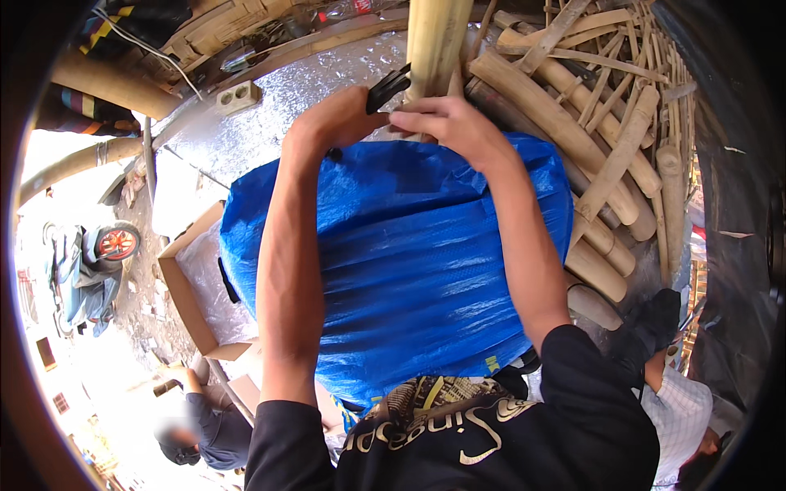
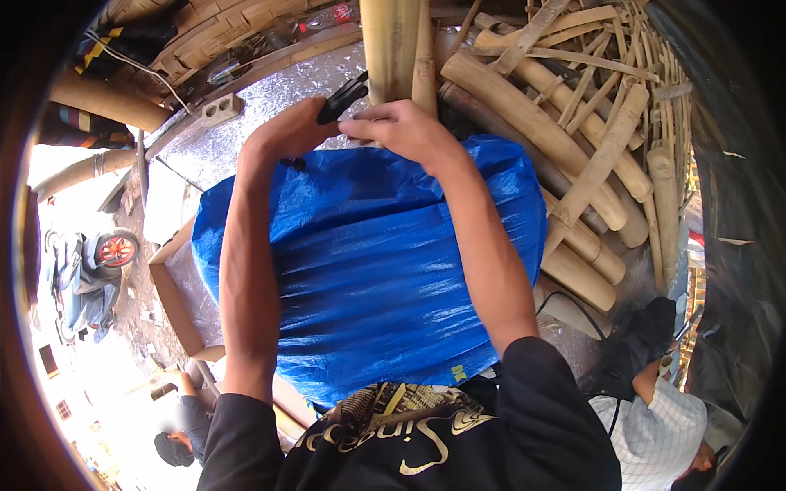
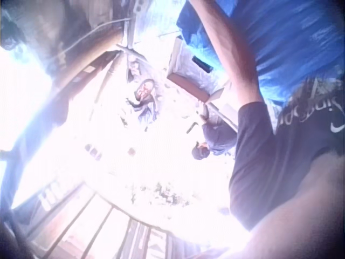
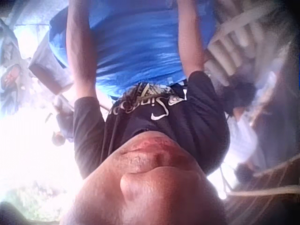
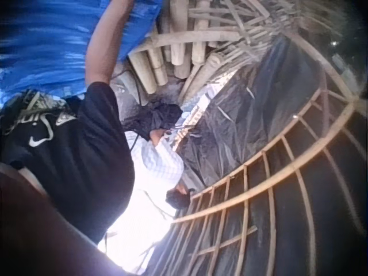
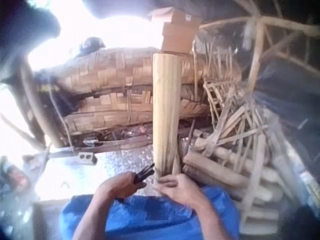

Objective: The person uses a knife to scrape and trim the edges and surfaces of several bamboo poles while sitting in a workshop.

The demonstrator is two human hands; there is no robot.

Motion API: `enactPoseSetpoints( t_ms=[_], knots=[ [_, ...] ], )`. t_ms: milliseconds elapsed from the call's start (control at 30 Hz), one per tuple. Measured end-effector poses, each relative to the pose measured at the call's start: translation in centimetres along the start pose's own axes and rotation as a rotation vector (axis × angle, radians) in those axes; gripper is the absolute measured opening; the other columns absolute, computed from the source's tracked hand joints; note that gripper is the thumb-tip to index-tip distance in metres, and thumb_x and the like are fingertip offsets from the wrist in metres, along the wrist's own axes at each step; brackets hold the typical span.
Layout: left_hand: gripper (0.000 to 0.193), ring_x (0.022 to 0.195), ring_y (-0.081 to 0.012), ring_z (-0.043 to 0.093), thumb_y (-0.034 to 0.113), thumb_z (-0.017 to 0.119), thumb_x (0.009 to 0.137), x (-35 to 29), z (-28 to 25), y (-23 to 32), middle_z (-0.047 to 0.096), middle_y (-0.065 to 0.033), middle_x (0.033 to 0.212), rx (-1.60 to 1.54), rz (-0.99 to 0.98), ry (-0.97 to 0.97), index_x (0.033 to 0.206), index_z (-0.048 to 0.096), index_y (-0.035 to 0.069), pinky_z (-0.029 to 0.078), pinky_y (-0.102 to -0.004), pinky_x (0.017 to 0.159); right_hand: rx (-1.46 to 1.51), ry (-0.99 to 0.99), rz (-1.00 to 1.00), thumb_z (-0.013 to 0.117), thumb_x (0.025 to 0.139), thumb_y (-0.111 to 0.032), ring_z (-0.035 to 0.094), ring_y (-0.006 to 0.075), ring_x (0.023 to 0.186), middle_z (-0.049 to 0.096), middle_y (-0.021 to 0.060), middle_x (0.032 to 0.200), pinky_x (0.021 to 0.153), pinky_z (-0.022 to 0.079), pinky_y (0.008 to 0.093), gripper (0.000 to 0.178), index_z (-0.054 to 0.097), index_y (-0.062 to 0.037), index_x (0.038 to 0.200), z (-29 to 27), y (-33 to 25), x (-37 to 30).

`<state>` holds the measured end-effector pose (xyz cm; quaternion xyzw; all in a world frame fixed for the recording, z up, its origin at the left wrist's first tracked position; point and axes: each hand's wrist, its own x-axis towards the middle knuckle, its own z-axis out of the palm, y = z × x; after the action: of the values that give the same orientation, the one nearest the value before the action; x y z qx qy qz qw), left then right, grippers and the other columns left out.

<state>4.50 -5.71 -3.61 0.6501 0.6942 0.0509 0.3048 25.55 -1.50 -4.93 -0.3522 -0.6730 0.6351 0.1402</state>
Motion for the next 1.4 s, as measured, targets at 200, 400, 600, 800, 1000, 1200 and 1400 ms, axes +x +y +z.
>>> enactPoseSetpoints(
  t_ms=[200, 400, 600, 800, 1000, 1200, 1400],
  knots=[
    [0.057, 0.051, -0.0284, 0.064, 0.05, 0.075, 0.085, 1.2, 1.6, -0.5, 0.064, -0.0158, 0.061, -0.085, -0.099, 0.13, 0.077, 0.066, -0.006, 0.05, -0.0428, 0.05, -0.605, 0.829, 0.027, 0.082, 0.083, -0.034, 0.07, 0.0252, 0.095, 0.073, 0.0222, 0.102, 0.083, 0.054, 0.0374, 0.053, 0.068, 0.0064, 0.114, -10.5, 5.9, -5.7],
    [0.048, 0.05, -0.0217, 0.064, 0.04, 0.08, 0.082, 2.2, 1.0, 0.3, 0.064, -0.0116, 0.062, -0.241, -0.253, -0.051, 0.07, 0.064, -0.004, 0.051, -0.0391, 0.047, -1.159, 1.426, 0.6, 0.086, 0.071, -0.053, 0.053, 0.0463, 0.122, 0.054, 0.0313, 0.131, 0.105, 0.042, 0.0539, 0.099, 0.047, 0.0122, 0.135, -14.0, 13.9, -18.7],
    [0.051, 0.046, -0.0205, 0.058, 0.045, 0.077, 0.084, 3.0, 2.1, -2.1, 0.059, -0.0089, 0.057, -0.389, -0.202, -0.193, 0.061, 0.06, 0.003, 0.045, -0.0369, 0.044, -0.236, 1.125, 0.482, 0.065, 0.087, -0.064, 0.052, 0.0363, 0.131, 0.056, 0.0283, 0.138, 0.11, 0.039, 0.0434, 0.092, 0.052, 0.0116, 0.137, -10.0, 14.9, -21.9],
    [0.055, 0.044, -0.0226, 0.057, 0.047, 0.071, 0.085, 2.7, 2.8, 0.0, 0.055, -0.0098, 0.052, -0.288, -0.274, -0.09, 0.059, 0.058, 0.001, 0.044, -0.0374, 0.044, -0.323, 1.328, 0.467, 0.08, 0.078, -0.045, 0.066, 0.035, 0.114, 0.068, 0.0228, 0.124, 0.1, 0.047, 0.0415, 0.075, 0.059, 0.002, 0.133, -10.2, 21.0, -22.7],
    [0.025, 0.051, -0.026, 0.058, 0.019, 0.055, 0.08, 0.2, 1.5, 0.5, 0.06, -0.0157, 0.063, -0.139, -0.427, -0.083, 0.069, 0.06, -0.003, 0.045, -0.0411, 0.046, 0.29, 1.308, 0.059, 0.081, 0.084, -0.016, 0.064, 0.0174, 0.069, 0.068, 0.0115, 0.093, 0.062, 0.054, 0.0329, 0.067, 0.047, 0.0019, 0.138, -7.7, 11.9, -24.3],
    [0.035, 0.075, -0.0362, 0.073, 0.02, 0.058, 0.077, 0.0, 2.2, 0.5, 0.071, -0.0268, 0.083, -0.132, -0.4, 0.0, 0.089, 0.071, -0.01, 0.057, -0.0463, 0.065, 0.549, 1.054, -0.171, 0.077, 0.085, -0.015, 0.064, 0.0173, 0.069, 0.07, 0.013, 0.094, 0.06, 0.053, 0.0314, 0.042, 0.056, 0.0029, 0.117, -5.4, 3.1, -19.5],
    [0.035, 0.064, -0.0367, 0.071, 0.018, 0.058, 0.077, 1.3, 3.8, 0.5, 0.07, -0.0285, 0.079, -0.065, -0.312, 0.199, 0.086, 0.069, -0.013, 0.056, -0.0476, 0.061, 0.53, 0.544, -0.183, 0.068, 0.088, -0.026, 0.06, 0.0264, 0.123, 0.063, 0.0165, 0.132, 0.099, 0.049, 0.038, 0.057, 0.055, 0.0037, 0.134, -5.2, 2.2, -8.4]
  ],
)
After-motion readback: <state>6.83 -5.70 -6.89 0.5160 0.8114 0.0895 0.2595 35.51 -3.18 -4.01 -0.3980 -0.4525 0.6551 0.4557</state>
